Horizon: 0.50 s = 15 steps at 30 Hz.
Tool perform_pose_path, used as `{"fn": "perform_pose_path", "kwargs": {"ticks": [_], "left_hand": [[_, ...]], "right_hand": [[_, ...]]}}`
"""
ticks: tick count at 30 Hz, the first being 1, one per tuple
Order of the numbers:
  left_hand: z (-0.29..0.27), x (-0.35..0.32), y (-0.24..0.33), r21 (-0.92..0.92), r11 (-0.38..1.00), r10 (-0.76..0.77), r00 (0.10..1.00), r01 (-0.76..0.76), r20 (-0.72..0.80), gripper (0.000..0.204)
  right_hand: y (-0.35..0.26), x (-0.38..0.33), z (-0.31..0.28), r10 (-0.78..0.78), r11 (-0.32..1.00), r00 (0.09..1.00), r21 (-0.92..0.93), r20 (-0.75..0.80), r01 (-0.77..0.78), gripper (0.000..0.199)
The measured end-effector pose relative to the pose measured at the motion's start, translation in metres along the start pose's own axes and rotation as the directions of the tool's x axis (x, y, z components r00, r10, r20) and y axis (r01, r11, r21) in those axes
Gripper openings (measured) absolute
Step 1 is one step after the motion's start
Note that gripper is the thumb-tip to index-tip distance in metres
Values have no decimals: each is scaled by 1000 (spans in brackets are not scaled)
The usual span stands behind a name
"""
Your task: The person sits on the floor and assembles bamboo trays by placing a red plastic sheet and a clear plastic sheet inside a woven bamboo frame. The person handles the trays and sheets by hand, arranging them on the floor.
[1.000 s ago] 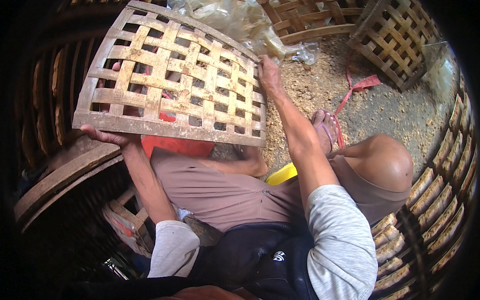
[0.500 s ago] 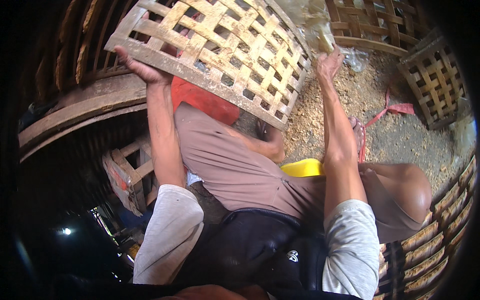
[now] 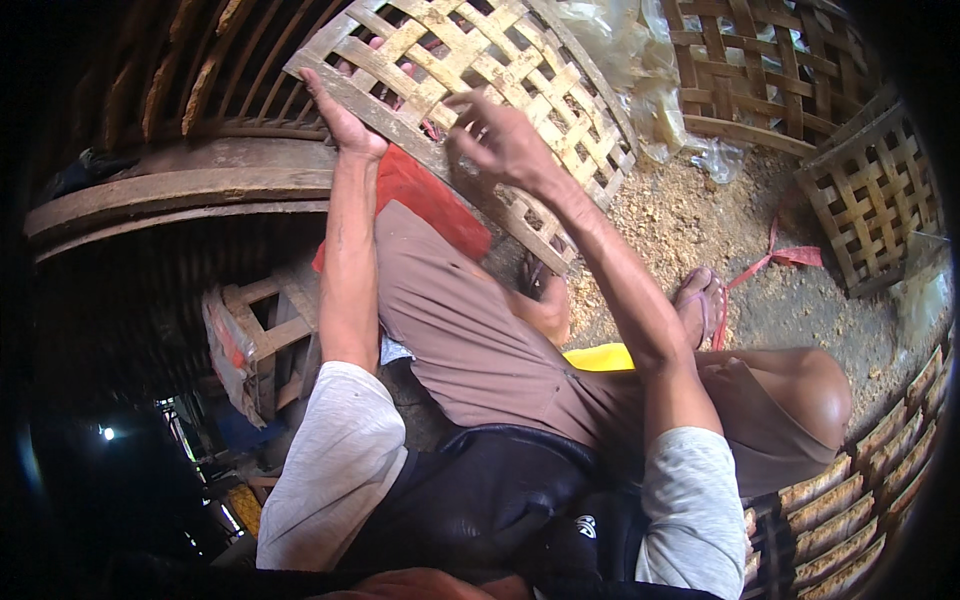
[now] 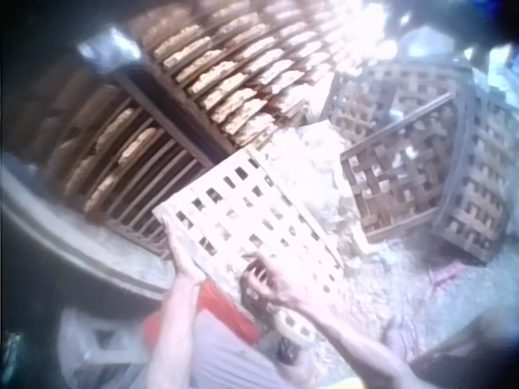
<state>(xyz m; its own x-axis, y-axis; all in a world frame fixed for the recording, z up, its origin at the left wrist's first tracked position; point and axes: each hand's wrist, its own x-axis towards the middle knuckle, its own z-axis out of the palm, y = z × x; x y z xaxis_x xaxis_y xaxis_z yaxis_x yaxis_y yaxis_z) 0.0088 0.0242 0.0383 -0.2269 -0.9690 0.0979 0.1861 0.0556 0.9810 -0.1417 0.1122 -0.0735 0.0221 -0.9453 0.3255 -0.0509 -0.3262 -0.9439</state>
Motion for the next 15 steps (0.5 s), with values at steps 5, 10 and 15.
{"fn": "perform_pose_path", "kwargs": {"ticks": [5,10,15], "left_hand": [[3,-5,1,-50,999,9,1000,-10,-21,96],[8,-9,2,-61,998,5,1000,-6,-10,97],[18,-10,5,-60,998,27,999,-29,-38,96]], "right_hand": [[-8,-9,24,-80,996,997,-47,-7,80,33],[-9,-6,25,13,996,1000,-85,1,-13,29],[-2,-10,30,-260,964,954,-105,-149,246,22]]}}
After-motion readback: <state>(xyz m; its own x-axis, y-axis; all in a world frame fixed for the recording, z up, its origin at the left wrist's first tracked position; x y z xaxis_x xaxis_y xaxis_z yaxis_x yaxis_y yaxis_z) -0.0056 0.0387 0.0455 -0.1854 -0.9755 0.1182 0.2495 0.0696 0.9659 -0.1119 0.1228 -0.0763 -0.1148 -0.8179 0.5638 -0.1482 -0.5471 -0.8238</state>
